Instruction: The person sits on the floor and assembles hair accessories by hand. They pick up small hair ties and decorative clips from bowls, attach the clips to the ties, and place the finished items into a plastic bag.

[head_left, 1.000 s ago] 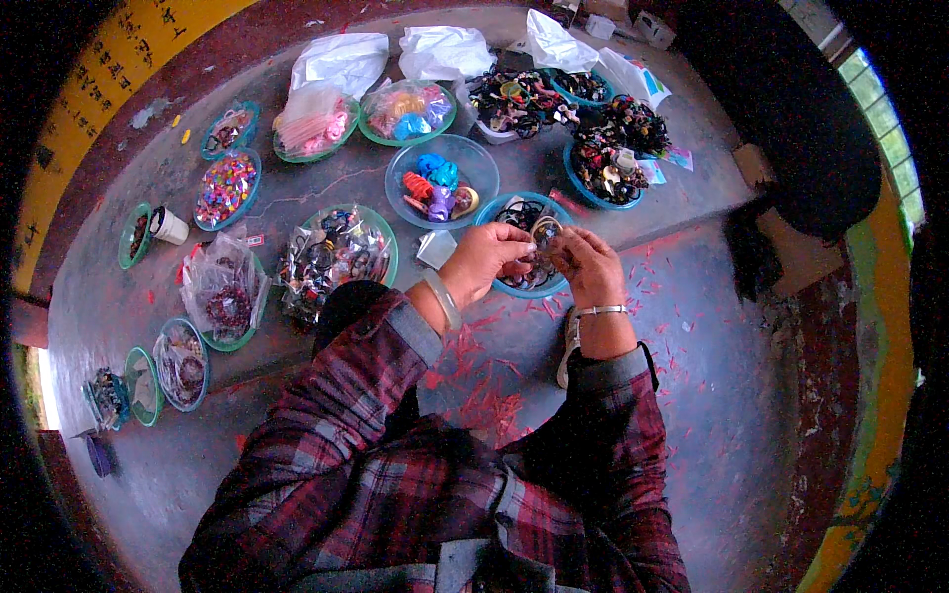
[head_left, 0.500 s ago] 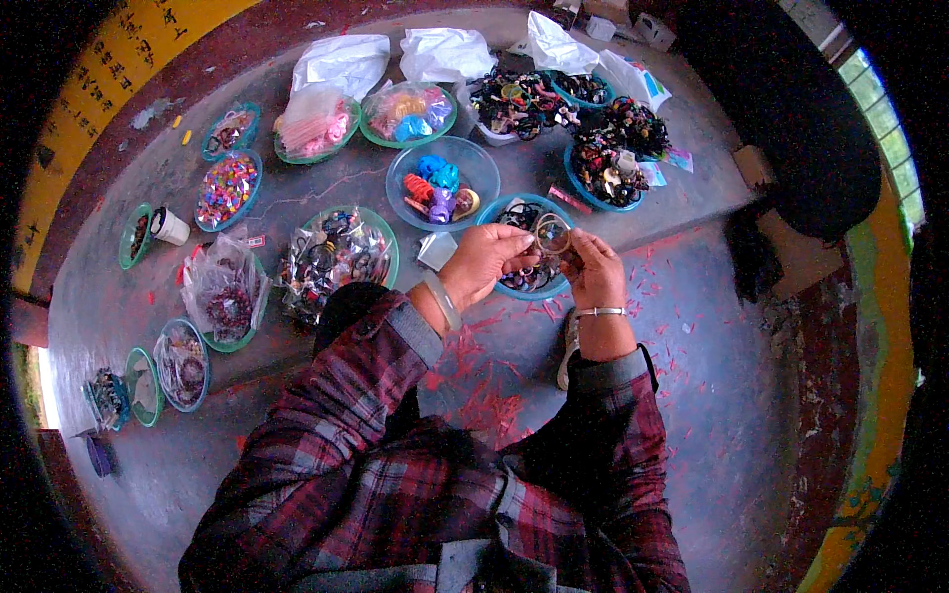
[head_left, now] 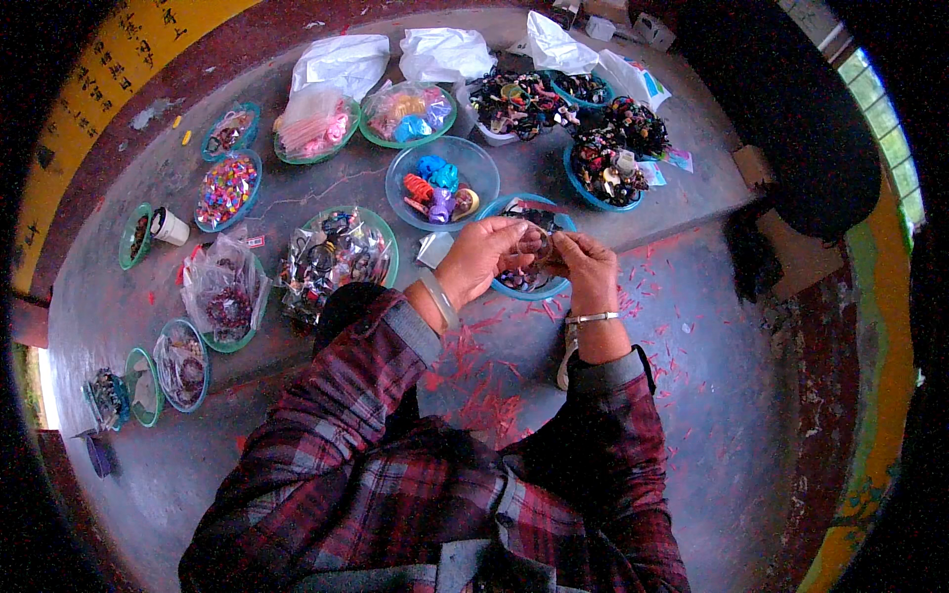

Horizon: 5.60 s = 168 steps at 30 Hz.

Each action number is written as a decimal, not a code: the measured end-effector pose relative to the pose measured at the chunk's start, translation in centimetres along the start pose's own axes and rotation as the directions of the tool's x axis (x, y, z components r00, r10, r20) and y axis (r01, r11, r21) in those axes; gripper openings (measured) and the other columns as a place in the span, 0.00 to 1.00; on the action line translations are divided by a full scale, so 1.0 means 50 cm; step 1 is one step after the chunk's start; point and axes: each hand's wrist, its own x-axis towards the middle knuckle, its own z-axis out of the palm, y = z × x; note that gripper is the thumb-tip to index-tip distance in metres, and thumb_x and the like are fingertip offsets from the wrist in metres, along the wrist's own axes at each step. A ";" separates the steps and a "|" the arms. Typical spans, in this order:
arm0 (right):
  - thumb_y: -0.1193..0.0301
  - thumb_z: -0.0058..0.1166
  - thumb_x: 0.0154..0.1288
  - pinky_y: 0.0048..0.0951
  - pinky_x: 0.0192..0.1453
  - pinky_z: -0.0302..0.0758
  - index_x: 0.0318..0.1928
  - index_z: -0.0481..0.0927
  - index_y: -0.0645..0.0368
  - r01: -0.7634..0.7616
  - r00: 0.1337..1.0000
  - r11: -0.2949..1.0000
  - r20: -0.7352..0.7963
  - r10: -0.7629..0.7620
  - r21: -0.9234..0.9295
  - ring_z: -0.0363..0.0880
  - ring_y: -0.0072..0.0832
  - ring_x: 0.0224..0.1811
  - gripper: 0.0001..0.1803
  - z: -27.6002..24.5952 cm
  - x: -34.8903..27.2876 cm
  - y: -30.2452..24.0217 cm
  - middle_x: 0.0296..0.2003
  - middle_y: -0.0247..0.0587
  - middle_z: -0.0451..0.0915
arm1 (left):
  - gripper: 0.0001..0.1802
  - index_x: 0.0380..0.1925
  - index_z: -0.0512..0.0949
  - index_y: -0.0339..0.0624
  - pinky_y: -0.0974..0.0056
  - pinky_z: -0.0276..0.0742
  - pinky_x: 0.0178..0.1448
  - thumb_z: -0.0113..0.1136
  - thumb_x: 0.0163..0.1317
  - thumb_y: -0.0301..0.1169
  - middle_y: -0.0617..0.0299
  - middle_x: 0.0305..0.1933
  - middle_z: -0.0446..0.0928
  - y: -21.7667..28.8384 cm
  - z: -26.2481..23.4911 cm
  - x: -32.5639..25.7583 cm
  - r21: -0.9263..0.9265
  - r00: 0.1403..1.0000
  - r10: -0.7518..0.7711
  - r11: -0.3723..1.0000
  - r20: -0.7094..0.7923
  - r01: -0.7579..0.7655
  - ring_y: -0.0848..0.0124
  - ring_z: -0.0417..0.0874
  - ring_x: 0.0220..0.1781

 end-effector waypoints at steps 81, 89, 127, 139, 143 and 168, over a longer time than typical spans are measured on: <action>0.75 0.53 0.57 0.23 0.36 0.74 0.34 0.77 0.64 -0.167 0.983 0.950 0.119 0.140 0.262 0.76 0.24 0.30 0.06 -0.023 0.001 -0.013 0.30 0.38 0.78 | 0.14 0.42 0.72 0.31 0.66 0.77 0.45 0.46 0.62 0.31 0.53 0.41 0.76 0.000 0.015 -0.004 -0.014 0.999 0.007 1.000 0.048 -0.006 0.67 0.78 0.42; 0.74 0.53 0.57 0.24 0.37 0.74 0.34 0.77 0.63 -0.205 0.977 0.948 0.108 0.183 0.243 0.76 0.25 0.31 0.06 -0.025 0.000 -0.013 0.31 0.38 0.78 | 0.15 0.43 0.71 0.31 0.67 0.76 0.47 0.45 0.63 0.32 0.54 0.43 0.74 0.000 0.016 -0.009 0.041 0.997 0.013 0.999 0.074 -0.016 0.67 0.76 0.46; 0.69 0.55 0.43 0.39 0.41 0.66 0.26 0.77 0.54 0.551 0.730 0.087 0.428 -0.533 -0.830 0.72 0.39 0.37 0.07 0.025 -0.043 -0.023 0.32 0.42 0.76 | 0.11 0.36 0.76 0.40 0.58 0.73 0.38 0.50 0.52 0.25 0.46 0.32 0.76 -0.051 -0.005 0.002 0.914 0.929 0.291 0.267 0.227 -0.307 0.51 0.78 0.36; 0.71 0.52 0.45 0.38 0.41 0.66 0.26 0.77 0.55 0.544 0.758 0.089 0.443 -0.478 -0.834 0.72 0.38 0.36 0.05 0.025 -0.045 -0.030 0.29 0.40 0.75 | 0.11 0.36 0.75 0.40 0.54 0.72 0.38 0.49 0.51 0.26 0.44 0.31 0.75 -0.056 -0.009 0.003 0.941 0.948 0.242 0.218 0.206 -0.260 0.49 0.77 0.37; 0.71 0.48 0.47 0.38 0.40 0.65 0.24 0.76 0.53 0.556 0.732 -0.041 0.513 -0.448 -0.830 0.72 0.36 0.35 0.04 0.025 -0.043 -0.024 0.26 0.38 0.74 | 0.09 0.29 0.75 0.38 0.49 0.70 0.37 0.45 0.52 0.26 0.43 0.28 0.75 -0.062 -0.013 -0.001 0.930 0.932 0.249 0.191 0.264 -0.314 0.47 0.75 0.34; 0.69 0.50 0.45 0.38 0.40 0.65 0.22 0.75 0.54 0.562 0.730 0.021 0.484 -0.483 -0.827 0.72 0.37 0.34 0.03 0.027 -0.043 -0.024 0.27 0.38 0.74 | 0.09 0.32 0.75 0.41 0.51 0.71 0.37 0.50 0.51 0.29 0.44 0.30 0.75 -0.062 -0.009 -0.001 0.952 0.953 0.235 0.189 0.194 -0.240 0.47 0.76 0.36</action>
